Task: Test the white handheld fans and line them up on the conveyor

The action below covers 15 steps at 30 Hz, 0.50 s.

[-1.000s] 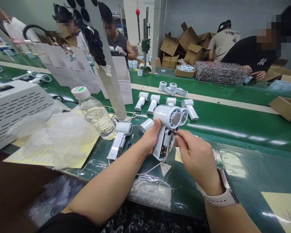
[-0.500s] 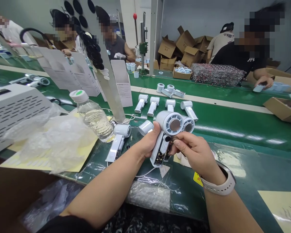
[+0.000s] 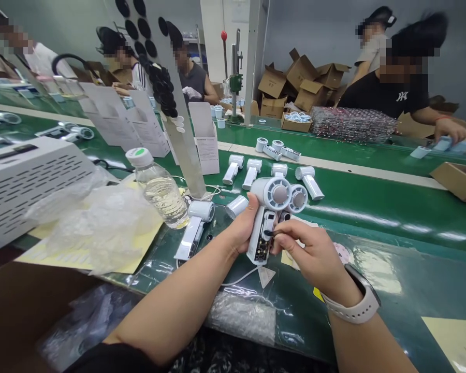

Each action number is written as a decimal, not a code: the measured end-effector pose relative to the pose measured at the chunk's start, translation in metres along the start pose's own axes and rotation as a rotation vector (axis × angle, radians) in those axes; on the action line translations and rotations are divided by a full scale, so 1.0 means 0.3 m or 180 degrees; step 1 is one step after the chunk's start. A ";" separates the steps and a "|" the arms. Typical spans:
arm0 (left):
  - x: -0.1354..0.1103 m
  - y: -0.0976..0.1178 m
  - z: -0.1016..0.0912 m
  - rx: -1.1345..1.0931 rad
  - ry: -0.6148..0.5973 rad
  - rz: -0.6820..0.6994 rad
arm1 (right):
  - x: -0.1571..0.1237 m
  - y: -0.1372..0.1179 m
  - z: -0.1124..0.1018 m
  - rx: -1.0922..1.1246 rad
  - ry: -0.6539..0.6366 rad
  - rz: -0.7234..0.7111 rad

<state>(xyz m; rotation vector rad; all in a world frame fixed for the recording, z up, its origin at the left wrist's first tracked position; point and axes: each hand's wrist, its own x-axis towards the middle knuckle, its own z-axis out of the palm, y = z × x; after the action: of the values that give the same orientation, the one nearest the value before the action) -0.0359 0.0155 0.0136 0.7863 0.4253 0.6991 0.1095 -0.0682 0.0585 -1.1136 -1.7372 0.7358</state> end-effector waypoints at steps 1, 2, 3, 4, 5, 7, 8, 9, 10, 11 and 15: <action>0.002 0.010 -0.003 -0.0069 0.0080 0.0136 | -0.002 0.011 -0.003 0.0199 0.0115 0.0085; 0.005 0.022 -0.006 -0.0136 0.0174 0.0289 | -0.004 0.024 -0.006 0.0438 0.0220 0.0191; 0.007 0.035 -0.010 -0.0204 0.0275 0.0451 | -0.005 0.036 -0.007 0.0706 0.0303 0.0311; 0.008 0.049 -0.015 -0.0277 0.0384 0.0602 | -0.006 0.048 -0.006 0.0982 0.0349 0.0440; 0.010 0.062 -0.021 -0.0355 0.0494 0.0720 | -0.006 0.058 -0.003 0.1248 0.0372 0.0576; 0.011 0.083 -0.031 -0.0511 0.0672 0.0845 | 0.000 0.065 0.011 0.1704 0.0389 0.0850; 0.012 0.091 -0.034 -0.0587 0.0731 0.0861 | 0.006 0.061 0.021 0.1889 0.0405 0.0964; 0.012 0.096 -0.036 -0.0654 0.0772 0.0834 | 0.015 0.053 0.031 0.2047 0.0430 0.1055; 0.012 0.098 -0.036 -0.0715 0.0800 0.0785 | 0.025 0.042 0.040 0.2172 0.0443 0.1138; 0.012 0.099 -0.036 -0.0772 0.0824 0.0730 | 0.037 0.027 0.049 0.2263 0.0446 0.1213; 0.013 0.084 -0.036 -0.0953 0.0825 0.0627 | 0.094 -0.040 0.069 0.2281 0.0352 0.1455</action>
<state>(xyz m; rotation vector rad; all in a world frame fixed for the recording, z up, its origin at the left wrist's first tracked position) -0.0499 0.0362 0.0255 0.4583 0.4672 1.0290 0.0813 -0.0476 0.0707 -1.0064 -0.9792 1.4085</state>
